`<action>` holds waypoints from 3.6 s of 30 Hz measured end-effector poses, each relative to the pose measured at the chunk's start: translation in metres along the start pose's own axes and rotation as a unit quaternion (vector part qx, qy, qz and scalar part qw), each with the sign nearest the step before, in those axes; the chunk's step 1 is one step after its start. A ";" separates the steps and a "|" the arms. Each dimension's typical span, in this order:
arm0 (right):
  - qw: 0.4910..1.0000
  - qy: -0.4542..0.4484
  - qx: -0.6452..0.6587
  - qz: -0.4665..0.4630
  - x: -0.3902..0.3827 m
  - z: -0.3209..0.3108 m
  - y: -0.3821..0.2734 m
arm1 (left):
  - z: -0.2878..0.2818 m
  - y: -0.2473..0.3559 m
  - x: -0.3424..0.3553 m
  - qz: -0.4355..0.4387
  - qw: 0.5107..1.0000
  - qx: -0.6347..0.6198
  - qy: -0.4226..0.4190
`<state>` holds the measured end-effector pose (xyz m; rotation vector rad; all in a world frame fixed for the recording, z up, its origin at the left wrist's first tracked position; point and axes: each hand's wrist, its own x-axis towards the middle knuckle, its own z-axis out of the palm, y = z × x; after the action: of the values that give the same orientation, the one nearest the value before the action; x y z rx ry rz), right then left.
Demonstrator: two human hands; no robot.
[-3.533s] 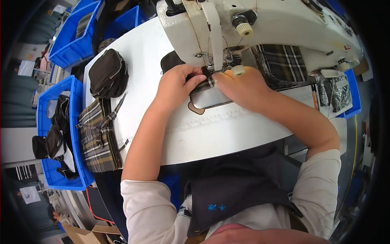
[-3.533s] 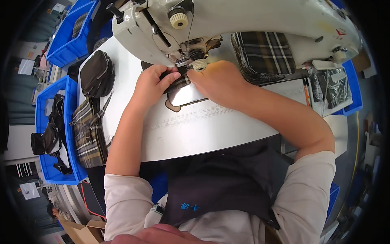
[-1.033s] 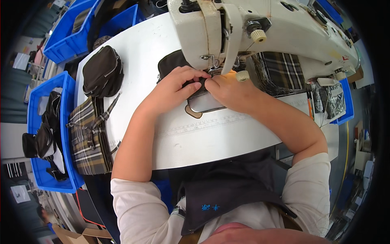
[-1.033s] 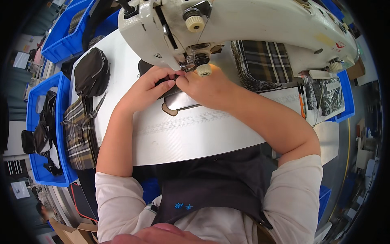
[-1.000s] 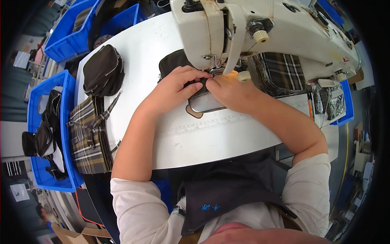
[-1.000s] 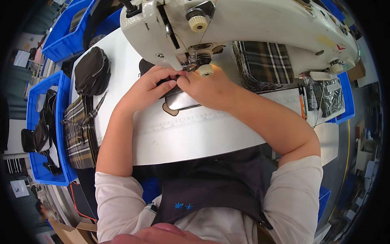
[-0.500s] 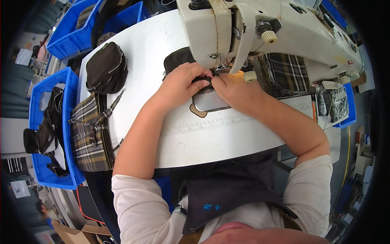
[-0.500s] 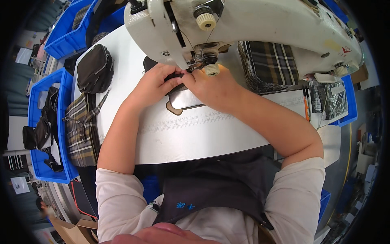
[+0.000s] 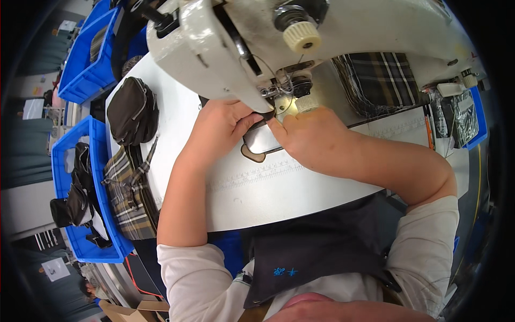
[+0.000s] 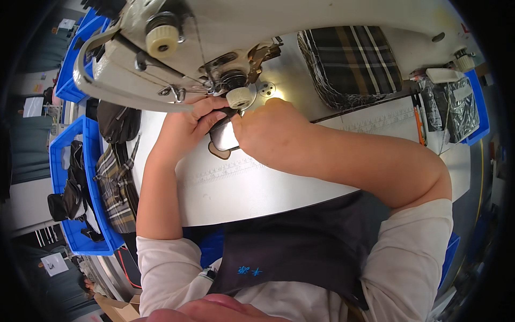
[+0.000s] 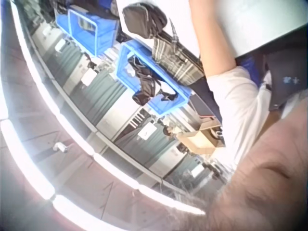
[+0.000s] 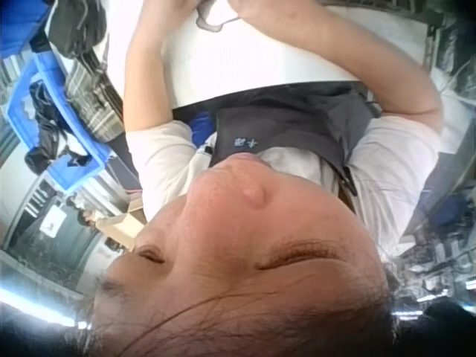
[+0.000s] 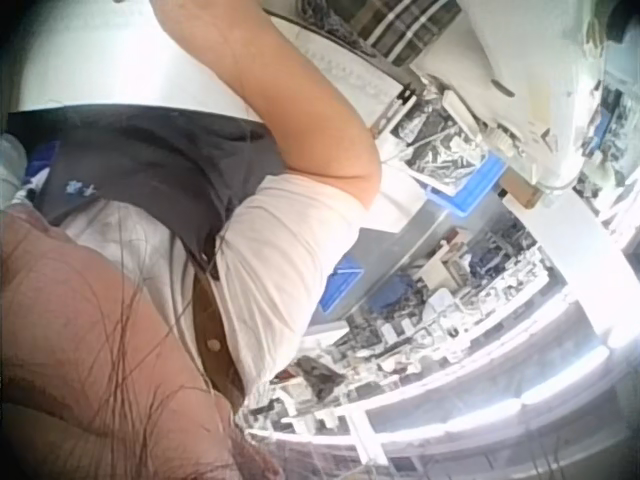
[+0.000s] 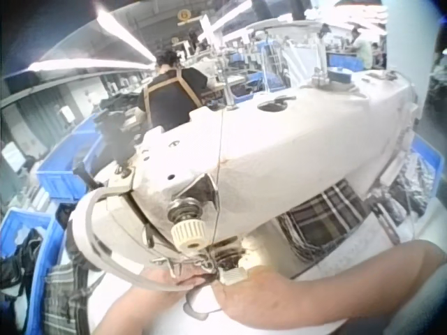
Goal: The person operates an industrial sewing machine to stitch a zipper onto a small fabric pouch. They guide the pouch under the needle, sew along the zipper edge, and then remove the finished item to place it in a blue bin. The person then picks up a new pouch and repeats the sewing process.
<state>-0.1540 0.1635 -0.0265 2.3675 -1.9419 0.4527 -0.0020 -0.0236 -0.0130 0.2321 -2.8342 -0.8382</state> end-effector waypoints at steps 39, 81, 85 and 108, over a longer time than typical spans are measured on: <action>1.000 0.023 -0.020 0.001 0.001 0.002 0.004 | 0.005 0.001 0.000 -0.085 0.996 0.011 0.031; 0.994 -0.028 -0.105 0.032 0.004 0.002 0.004 | 0.024 0.014 0.003 -0.047 0.971 0.181 0.151; 0.997 0.044 -0.069 0.008 0.003 0.004 0.009 | 0.013 0.019 0.001 -0.077 0.989 0.075 0.097; 1.000 -0.005 0.027 -0.001 0.000 -0.001 0.006 | 0.004 0.057 -0.024 -0.022 0.987 0.146 0.062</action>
<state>-0.1598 0.1626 -0.0262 2.4086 -1.9562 0.4999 0.0152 0.0302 0.0118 0.3724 -2.8315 -0.3959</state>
